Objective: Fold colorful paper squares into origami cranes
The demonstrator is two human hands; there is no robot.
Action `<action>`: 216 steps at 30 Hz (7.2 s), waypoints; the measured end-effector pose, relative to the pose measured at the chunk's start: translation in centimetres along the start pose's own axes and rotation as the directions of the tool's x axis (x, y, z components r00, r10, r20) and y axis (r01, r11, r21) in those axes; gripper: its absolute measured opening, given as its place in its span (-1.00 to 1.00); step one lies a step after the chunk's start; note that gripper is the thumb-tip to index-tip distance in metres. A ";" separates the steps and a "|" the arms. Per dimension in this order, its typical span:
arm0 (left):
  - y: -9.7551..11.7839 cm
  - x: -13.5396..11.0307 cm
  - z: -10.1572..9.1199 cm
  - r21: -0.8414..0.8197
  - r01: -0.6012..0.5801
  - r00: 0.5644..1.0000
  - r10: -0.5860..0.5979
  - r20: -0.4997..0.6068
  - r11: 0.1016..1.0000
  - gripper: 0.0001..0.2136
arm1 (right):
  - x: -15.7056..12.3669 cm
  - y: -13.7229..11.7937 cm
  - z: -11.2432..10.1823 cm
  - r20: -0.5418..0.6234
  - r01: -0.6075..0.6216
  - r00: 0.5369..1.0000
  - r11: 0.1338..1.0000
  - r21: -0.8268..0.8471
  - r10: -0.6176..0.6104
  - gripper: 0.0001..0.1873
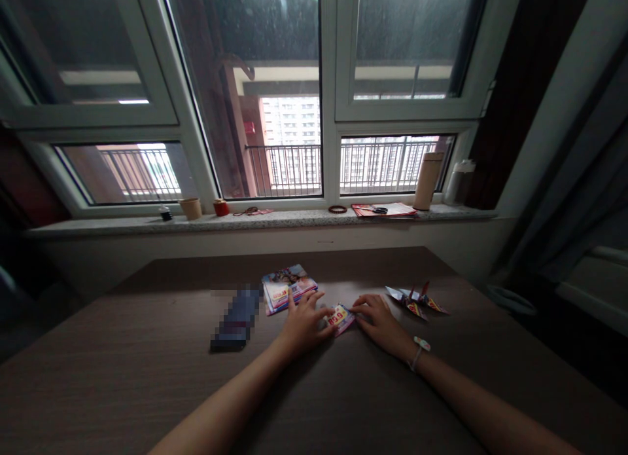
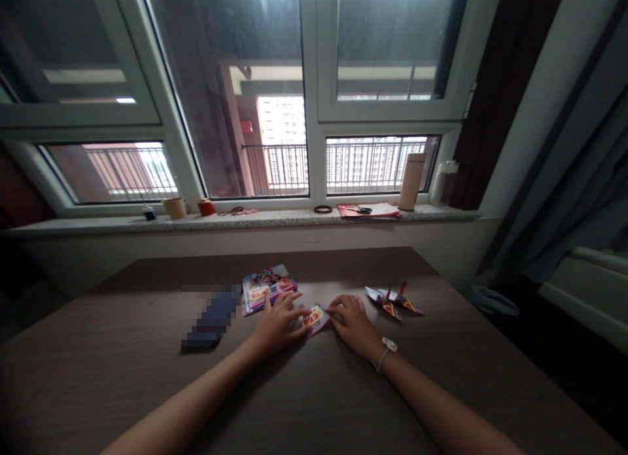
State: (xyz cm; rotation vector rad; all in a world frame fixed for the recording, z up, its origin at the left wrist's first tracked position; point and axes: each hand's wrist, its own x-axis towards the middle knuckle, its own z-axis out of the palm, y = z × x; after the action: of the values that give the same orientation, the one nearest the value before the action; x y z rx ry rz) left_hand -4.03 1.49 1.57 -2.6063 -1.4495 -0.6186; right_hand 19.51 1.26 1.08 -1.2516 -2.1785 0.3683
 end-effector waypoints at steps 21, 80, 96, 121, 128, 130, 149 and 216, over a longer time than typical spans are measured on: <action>1.4 -0.4 -0.2 -0.105 0.055 0.994 -0.045 0.100 0.993 -0.66 | 0.4 0.5 0.5 -0.014 -0.029 0.999 0.995 0.096 0.030 -0.83; 1.8 0.0 -0.1 -0.133 0.139 0.961 -0.101 0.259 0.981 -0.56 | 1.2 -0.9 1.8 -0.026 -0.183 0.983 0.980 -0.078 0.181 -0.77; 2.0 0.3 0.0 -0.128 0.235 0.950 -0.199 0.241 0.963 -0.65 | 1.2 -0.7 2.0 -0.029 -0.190 0.982 0.981 -0.039 0.189 -0.80; 2.5 0.5 -0.2 -0.121 0.282 0.943 -0.251 0.221 0.952 -0.70 | 1.2 -1.3 2.3 -0.087 -0.160 0.986 0.968 -0.193 0.145 -0.80; 2.5 0.5 0.0 -0.102 0.283 0.944 -0.259 0.203 0.954 -0.67 | 1.1 -1.4 2.3 -0.090 -0.158 0.986 0.965 -0.207 0.142 -0.79; 2.5 0.5 0.1 -0.104 0.284 0.944 -0.259 0.202 0.953 -0.67 | 1.1 -1.4 2.4 -0.089 -0.158 0.986 0.965 -0.208 0.143 -0.79; 2.7 0.5 -0.1 -0.079 0.275 0.947 -0.256 0.193 0.958 -0.67 | 1.2 -1.1 2.3 -0.088 -0.189 0.980 0.969 -0.159 0.177 -0.79; 2.5 0.4 0.5 -0.133 0.241 0.966 -0.224 0.131 0.961 -0.65 | 1.5 -1.3 1.8 -0.105 -0.237 0.970 0.954 -0.184 0.221 -0.73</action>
State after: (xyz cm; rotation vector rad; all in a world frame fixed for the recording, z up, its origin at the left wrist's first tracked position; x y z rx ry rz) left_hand -1.62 0.61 1.53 -2.6412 -1.8320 -0.6324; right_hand 16.93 2.00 0.86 -1.6067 -2.0423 0.1923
